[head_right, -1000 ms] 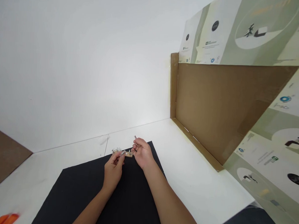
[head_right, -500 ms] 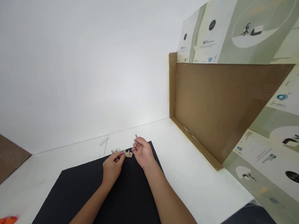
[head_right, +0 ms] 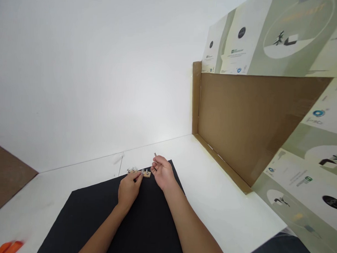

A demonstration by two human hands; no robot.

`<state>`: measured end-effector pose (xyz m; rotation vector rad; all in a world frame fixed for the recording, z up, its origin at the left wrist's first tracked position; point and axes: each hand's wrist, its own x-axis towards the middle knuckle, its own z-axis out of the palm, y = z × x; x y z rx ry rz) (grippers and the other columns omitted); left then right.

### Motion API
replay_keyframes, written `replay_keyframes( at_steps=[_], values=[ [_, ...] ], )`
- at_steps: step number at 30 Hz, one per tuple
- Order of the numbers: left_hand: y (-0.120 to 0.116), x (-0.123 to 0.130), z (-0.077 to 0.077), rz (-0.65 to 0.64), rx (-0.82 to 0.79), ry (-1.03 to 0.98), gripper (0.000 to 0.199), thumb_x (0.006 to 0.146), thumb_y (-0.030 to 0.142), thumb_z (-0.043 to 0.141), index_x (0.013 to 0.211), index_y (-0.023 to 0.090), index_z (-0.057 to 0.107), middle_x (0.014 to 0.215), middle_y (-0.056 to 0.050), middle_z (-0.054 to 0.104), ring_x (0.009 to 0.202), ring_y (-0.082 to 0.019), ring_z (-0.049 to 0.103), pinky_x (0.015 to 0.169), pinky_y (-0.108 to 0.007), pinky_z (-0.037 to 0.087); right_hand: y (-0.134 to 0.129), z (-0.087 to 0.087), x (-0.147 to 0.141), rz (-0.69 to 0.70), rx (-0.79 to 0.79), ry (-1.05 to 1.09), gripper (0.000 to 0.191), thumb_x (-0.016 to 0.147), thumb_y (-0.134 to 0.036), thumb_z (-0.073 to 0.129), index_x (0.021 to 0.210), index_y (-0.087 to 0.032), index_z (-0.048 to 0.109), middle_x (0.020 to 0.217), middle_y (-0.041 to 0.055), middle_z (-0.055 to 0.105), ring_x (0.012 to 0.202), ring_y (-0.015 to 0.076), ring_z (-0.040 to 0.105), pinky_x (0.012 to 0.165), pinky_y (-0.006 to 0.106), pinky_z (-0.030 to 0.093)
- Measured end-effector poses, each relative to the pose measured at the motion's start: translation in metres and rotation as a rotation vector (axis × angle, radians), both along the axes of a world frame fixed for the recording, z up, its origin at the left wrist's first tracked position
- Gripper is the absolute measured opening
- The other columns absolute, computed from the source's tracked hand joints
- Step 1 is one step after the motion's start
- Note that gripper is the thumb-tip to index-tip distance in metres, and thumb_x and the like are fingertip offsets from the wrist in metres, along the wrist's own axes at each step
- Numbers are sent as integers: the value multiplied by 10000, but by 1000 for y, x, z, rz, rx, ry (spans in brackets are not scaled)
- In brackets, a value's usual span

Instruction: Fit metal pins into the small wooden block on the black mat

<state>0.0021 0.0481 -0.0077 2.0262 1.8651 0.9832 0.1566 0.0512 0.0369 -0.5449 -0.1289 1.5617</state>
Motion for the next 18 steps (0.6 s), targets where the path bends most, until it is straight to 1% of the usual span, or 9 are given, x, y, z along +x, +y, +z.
replay_keyframes(
  at_steps=[3,6,11,16,18],
  values=[
    [-1,-1,2,16,-16,41,235,881,341,546,935,249,755,854,-32,746,793,-212,679,690,-277,456,0,0,1,-10,-39,-14,143,593,-136,757,651,-192,638,609,-41,654,574,102,561,714,297,487],
    [-2,-1,4,25,-26,69,232,882,361,555,923,251,755,866,-30,753,799,-215,682,696,-277,452,0,0,3,-17,-69,-23,117,612,-134,740,647,-192,644,617,-44,658,582,99,564,776,324,496],
    [-2,-2,4,33,-36,97,234,889,371,554,938,261,755,853,-26,758,818,-214,686,682,-265,452,1,-2,3,-20,-82,-20,105,621,-136,735,647,-189,648,631,-44,661,591,96,567,769,311,495],
    [-3,0,5,17,-37,130,249,906,347,529,979,272,755,970,-34,759,888,-221,681,706,-270,456,1,-3,2,-21,-79,-23,106,615,-141,744,658,-187,658,640,-40,662,587,94,565,725,286,487],
    [-4,0,6,16,-31,137,248,908,332,524,987,270,750,976,-31,757,885,-215,681,709,-267,454,2,-3,2,-21,-82,-28,105,616,-143,744,657,-189,658,644,-38,665,590,96,566,727,287,486]
  ],
)
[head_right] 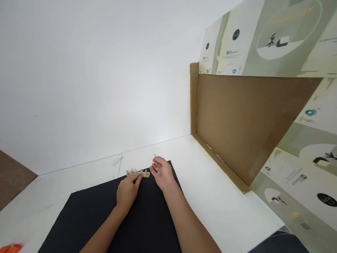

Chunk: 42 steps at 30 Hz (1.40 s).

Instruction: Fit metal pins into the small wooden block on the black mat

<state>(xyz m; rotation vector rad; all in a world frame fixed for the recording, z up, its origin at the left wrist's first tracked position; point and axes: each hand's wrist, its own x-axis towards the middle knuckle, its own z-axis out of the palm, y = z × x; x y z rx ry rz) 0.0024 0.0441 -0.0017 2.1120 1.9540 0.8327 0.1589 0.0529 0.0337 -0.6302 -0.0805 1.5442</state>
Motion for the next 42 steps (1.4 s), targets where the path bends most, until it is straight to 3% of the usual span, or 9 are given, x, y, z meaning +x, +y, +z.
replay_keyframes(
  at_steps=[5,7,12,17,21,25,33,42],
  values=[
    [-8,3,3,9,19,30,205,876,335,554,824,257,737,749,6,723,725,-180,668,626,-242,433,2,-3,2,-6,-12,-22,116,603,-150,743,658,-200,654,644,-43,667,608,103,577,786,310,487],
    [-12,4,3,-35,41,61,190,865,323,568,787,249,725,743,12,718,711,-169,665,622,-234,439,3,-5,1,-11,-18,-35,116,592,-154,739,654,-202,653,630,-46,661,598,102,572,803,312,482],
    [-13,3,-2,-220,132,61,225,902,280,523,983,271,732,1027,-9,747,886,-179,698,768,-249,522,5,-11,-5,-7,-20,-91,121,560,-161,739,633,-197,649,614,-43,651,565,96,547,790,311,465],
    [-9,3,-10,-272,112,114,295,910,305,509,1128,283,708,1237,-30,687,1049,-222,681,916,-323,535,2,-13,-11,10,16,-156,138,542,-162,747,641,-192,655,629,-40,651,570,98,537,765,322,462],
    [-11,4,-9,-284,44,207,396,918,298,493,1298,279,602,1320,-59,632,1035,-252,689,875,-355,552,0,-12,-13,25,42,-177,155,540,-164,757,650,-191,651,629,-41,645,585,102,541,770,338,471],
    [-12,6,-6,-270,19,242,444,921,286,485,1363,281,531,1351,-72,606,1017,-256,695,812,-354,563,2,-14,-14,18,87,-206,158,524,-160,774,626,-176,654,592,-33,634,572,96,535,695,275,456],
    [-14,10,-3,-243,-7,342,501,933,299,456,1433,283,440,1388,-117,568,930,-264,715,747,-350,558,6,-20,-17,28,124,-262,190,498,-156,799,600,-167,638,545,-22,629,508,90,510,635,270,450],
    [-15,12,-2,-250,-23,331,503,934,289,439,1435,249,439,1437,-118,515,948,-273,713,766,-367,553,8,-19,-6,-42,92,-276,197,537,-177,816,671,-178,671,603,-27,653,542,85,548,704,271,489]
  ],
)
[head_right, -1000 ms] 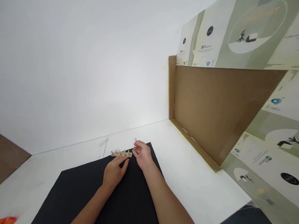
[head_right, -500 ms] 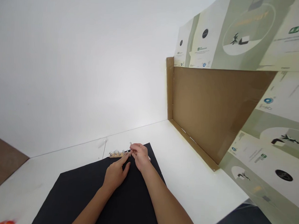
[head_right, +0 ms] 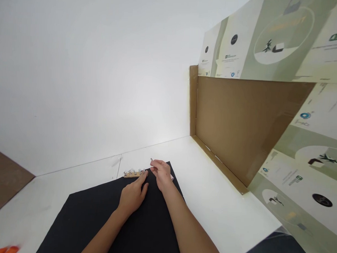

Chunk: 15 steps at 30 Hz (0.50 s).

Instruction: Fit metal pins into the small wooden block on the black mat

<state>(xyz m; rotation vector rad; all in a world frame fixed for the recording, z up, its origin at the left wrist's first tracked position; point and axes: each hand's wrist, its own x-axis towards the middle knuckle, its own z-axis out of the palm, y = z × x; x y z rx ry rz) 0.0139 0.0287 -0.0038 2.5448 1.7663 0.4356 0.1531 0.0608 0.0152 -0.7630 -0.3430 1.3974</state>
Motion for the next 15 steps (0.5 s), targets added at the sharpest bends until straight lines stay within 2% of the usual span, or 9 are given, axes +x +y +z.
replay_keyframes(
  at_steps=[6,10,15],
  values=[
    [4,-3,2,28,-64,-131,480,901,304,525,1380,289,512,1330,-72,623,1060,-262,678,866,-370,532,4,-2,5,-31,-29,11,213,532,-186,817,686,-179,669,633,-16,675,534,88,558,655,263,491],
    [6,-5,4,46,-90,-198,461,879,328,557,1340,306,558,1277,-43,661,1038,-270,688,870,-393,537,4,-3,5,-31,-39,12,200,532,-186,808,678,-173,672,628,-14,670,525,81,549,637,252,486],
    [8,-8,1,35,-59,-330,372,861,313,576,1222,294,663,1200,-20,702,1046,-243,692,879,-340,548,5,-4,6,-32,-42,9,198,537,-186,807,682,-181,672,641,-12,679,523,87,553,619,256,483]
  ],
)
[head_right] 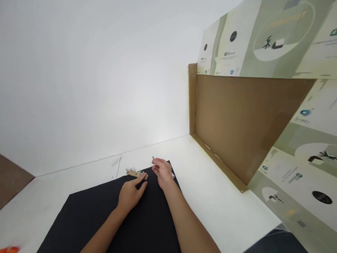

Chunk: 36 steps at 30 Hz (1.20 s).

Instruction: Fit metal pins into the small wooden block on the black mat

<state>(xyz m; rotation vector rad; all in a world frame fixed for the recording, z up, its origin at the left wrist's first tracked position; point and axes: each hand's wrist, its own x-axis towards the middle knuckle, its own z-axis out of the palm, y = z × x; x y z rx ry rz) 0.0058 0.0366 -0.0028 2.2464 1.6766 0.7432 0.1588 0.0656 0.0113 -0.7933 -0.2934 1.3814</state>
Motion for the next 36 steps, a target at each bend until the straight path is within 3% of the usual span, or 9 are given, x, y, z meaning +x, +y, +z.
replay_keyframes(
  at_steps=[7,10,12,15,19,22,26,32,36],
  values=[
    [2,-3,-9,-51,131,-202,250,843,306,598,1042,270,746,1042,-4,767,823,-191,731,771,-290,577,1,-1,2,2,-3,-1,192,540,-186,802,685,-180,676,652,-16,678,527,81,552,625,252,483],
    [-1,-2,-11,-84,220,-245,186,826,312,613,923,254,761,889,-3,778,621,-145,673,642,-250,554,0,1,2,10,10,-5,193,538,-183,806,682,-179,677,654,-19,679,537,79,553,634,249,483],
    [-4,-2,-10,-86,240,-245,189,827,320,603,907,239,755,678,15,726,480,-112,572,558,-227,511,-1,3,3,20,23,-12,193,534,-184,811,674,-177,679,643,-20,674,541,81,553,638,250,483],
    [-8,-1,-7,-78,260,-293,206,842,330,579,912,220,738,507,49,589,441,-96,506,528,-202,468,-3,6,4,45,49,-32,195,524,-186,824,657,-171,682,623,-18,670,547,87,554,649,254,484],
    [-11,1,-4,-47,244,-411,183,848,341,571,887,210,693,596,35,653,514,-101,589,537,-191,478,-5,9,3,92,93,-68,198,512,-184,834,640,-159,685,605,-10,671,553,95,563,660,261,481],
    [-11,2,-4,-31,181,-506,176,846,348,587,942,209,636,791,-5,743,649,-132,685,613,-205,533,-6,8,2,136,124,-92,197,520,-185,837,646,-151,689,610,-5,680,560,99,580,668,264,477],
    [-8,0,-7,-84,147,-560,236,892,344,543,1072,205,604,1039,-57,746,783,-162,722,732,-256,568,-7,6,1,214,173,-117,204,528,-192,848,641,-141,686,615,1,686,568,105,603,698,275,483],
    [-5,-3,-8,-85,211,-534,261,940,319,473,1111,198,629,825,-26,751,721,-168,711,704,-261,563,-11,6,-1,353,267,-132,202,554,-186,852,639,-138,674,617,6,685,635,138,649,760,309,495],
    [-5,-4,-8,-52,237,-528,248,951,318,459,1087,204,632,899,-43,751,769,-176,709,742,-276,553,-15,7,-4,421,314,-155,203,560,-187,852,632,-141,668,603,17,694,626,155,659,712,307,489]
  ],
)
